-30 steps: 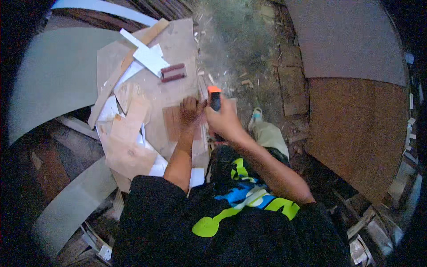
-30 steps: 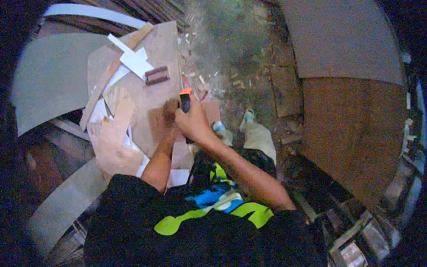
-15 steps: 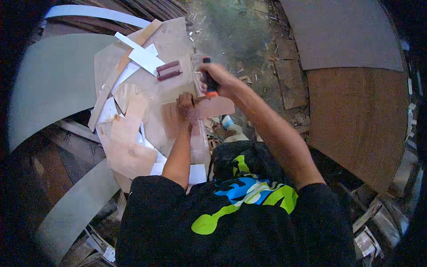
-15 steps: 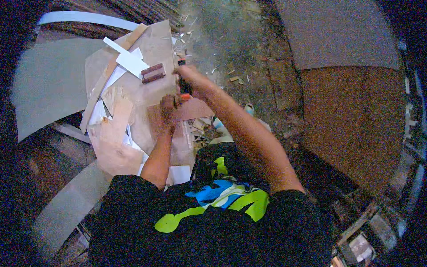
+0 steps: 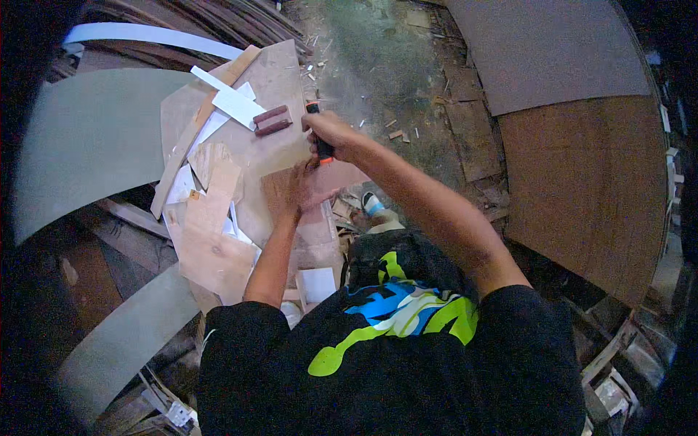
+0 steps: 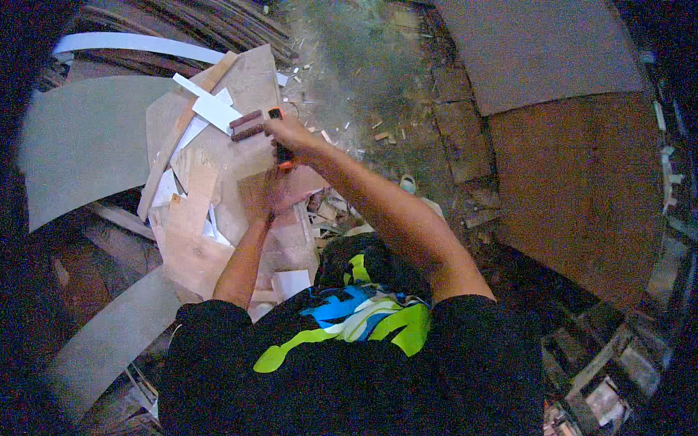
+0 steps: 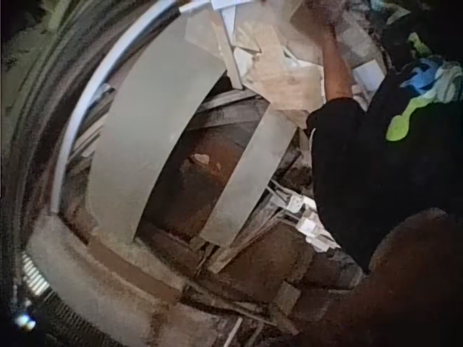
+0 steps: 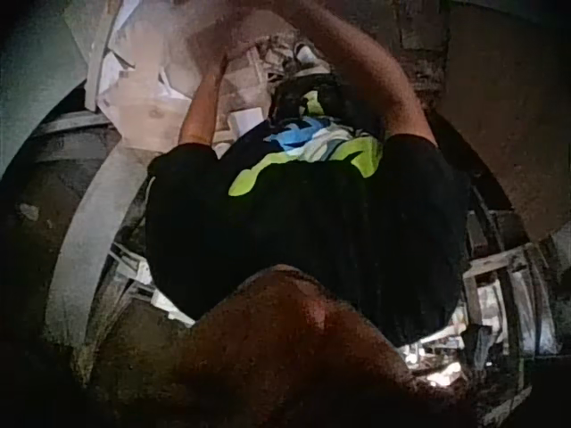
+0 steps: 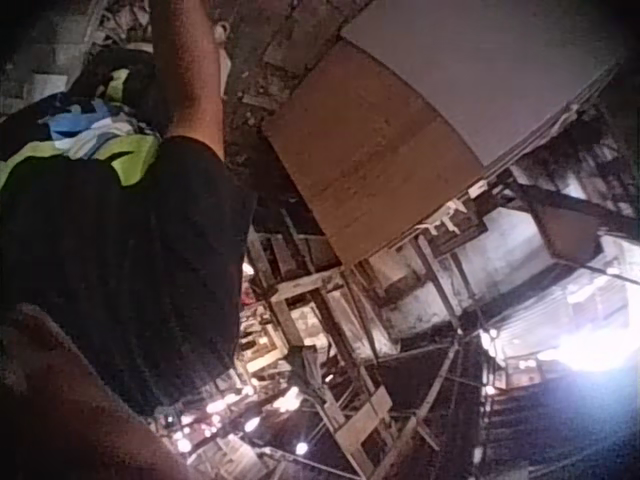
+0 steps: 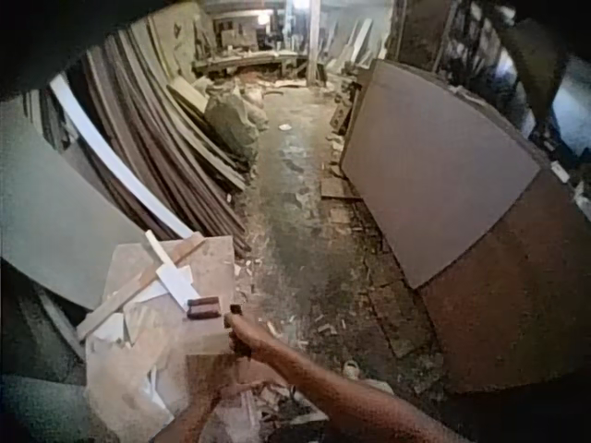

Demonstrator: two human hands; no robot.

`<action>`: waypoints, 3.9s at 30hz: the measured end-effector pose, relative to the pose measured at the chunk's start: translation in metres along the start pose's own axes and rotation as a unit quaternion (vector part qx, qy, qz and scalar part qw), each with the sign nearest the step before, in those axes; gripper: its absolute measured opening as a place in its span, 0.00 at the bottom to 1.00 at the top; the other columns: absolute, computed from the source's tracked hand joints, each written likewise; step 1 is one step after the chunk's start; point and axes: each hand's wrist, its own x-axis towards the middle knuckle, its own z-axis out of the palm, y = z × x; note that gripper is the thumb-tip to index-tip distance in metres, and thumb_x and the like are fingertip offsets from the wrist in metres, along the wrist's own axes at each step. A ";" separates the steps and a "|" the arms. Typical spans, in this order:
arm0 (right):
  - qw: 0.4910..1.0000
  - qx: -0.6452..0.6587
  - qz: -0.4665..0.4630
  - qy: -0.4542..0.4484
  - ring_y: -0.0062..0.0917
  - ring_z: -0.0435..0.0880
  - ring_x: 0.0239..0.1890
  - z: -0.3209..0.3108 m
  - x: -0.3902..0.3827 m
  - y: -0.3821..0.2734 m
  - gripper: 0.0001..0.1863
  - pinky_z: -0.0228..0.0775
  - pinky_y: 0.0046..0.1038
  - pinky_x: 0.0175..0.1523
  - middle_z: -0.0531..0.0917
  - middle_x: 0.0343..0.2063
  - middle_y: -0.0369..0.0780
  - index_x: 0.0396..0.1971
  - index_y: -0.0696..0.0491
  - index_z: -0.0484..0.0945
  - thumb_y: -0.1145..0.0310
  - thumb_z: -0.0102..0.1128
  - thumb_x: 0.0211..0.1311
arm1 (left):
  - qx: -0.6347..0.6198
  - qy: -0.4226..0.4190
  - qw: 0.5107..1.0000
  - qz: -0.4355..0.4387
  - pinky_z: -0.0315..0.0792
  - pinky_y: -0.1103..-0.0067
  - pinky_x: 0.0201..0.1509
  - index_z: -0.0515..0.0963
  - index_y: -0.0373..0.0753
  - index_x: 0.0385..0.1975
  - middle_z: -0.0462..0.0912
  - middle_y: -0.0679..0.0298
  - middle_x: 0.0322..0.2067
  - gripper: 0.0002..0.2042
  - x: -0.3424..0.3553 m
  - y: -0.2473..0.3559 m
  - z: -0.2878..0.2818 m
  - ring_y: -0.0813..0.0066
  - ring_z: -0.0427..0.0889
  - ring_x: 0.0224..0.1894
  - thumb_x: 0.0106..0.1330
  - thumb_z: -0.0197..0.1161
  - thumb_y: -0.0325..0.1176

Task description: The person saws a small piece of wood by hand using a hand saw on a workbench.

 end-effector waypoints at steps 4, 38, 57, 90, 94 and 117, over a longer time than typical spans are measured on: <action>0.995 -0.071 -0.067 0.025 0.19 0.65 0.10 0.003 -0.004 0.014 0.07 0.61 0.24 0.13 0.65 0.13 0.35 0.20 0.55 0.63 0.67 0.47 0.47 | 0.064 -0.172 0.973 -0.137 0.55 0.66 0.57 0.58 0.37 0.52 0.64 0.53 0.49 0.44 0.003 0.012 -0.033 0.55 0.62 0.51 0.35 0.66 0.55; 0.947 -0.188 -0.139 0.218 0.19 0.68 0.08 0.032 -0.047 0.034 0.07 0.61 0.25 0.12 0.69 0.11 0.35 0.25 0.56 0.66 0.69 0.49 0.49 | -0.129 -0.221 0.950 -0.176 0.59 0.67 0.53 0.64 0.36 0.48 0.67 0.57 0.44 0.42 0.022 0.011 -0.064 0.60 0.66 0.47 0.29 0.66 0.52; 0.953 -0.201 -0.070 0.214 0.34 0.77 0.22 0.030 -0.037 0.042 0.13 0.66 0.33 0.28 0.75 0.18 0.45 0.33 0.56 0.69 0.68 0.51 0.46 | 0.218 -0.056 0.974 0.040 0.59 0.67 0.52 0.61 0.37 0.53 0.67 0.61 0.47 0.37 -0.010 -0.021 -0.010 0.63 0.65 0.47 0.39 0.61 0.45; 0.947 -0.212 -0.155 0.186 0.17 0.68 0.14 0.028 -0.046 0.041 0.10 0.60 0.23 0.18 0.71 0.16 0.35 0.31 0.59 0.68 0.74 0.48 0.45 | 0.022 -0.028 0.998 0.043 0.59 0.66 0.51 0.63 0.39 0.49 0.68 0.57 0.43 0.45 -0.017 -0.055 0.046 0.60 0.67 0.46 0.26 0.68 0.54; 0.944 -0.220 -0.134 0.206 0.23 0.71 0.18 0.033 -0.049 0.038 0.09 0.63 0.27 0.23 0.73 0.16 0.40 0.29 0.59 0.70 0.72 0.50 0.45 | -0.083 -0.159 0.978 -0.107 0.57 0.64 0.52 0.62 0.39 0.50 0.67 0.57 0.45 0.47 -0.002 -0.048 0.030 0.59 0.66 0.47 0.24 0.68 0.55; 0.971 -0.135 -0.096 0.170 0.17 0.70 0.18 0.040 -0.060 0.027 0.08 0.63 0.22 0.24 0.73 0.16 0.39 0.28 0.60 0.68 0.73 0.49 0.46 | 0.085 -0.096 0.992 -0.010 0.59 0.67 0.53 0.63 0.39 0.49 0.68 0.56 0.42 0.21 -0.012 -0.019 -0.012 0.58 0.67 0.45 0.52 0.48 0.29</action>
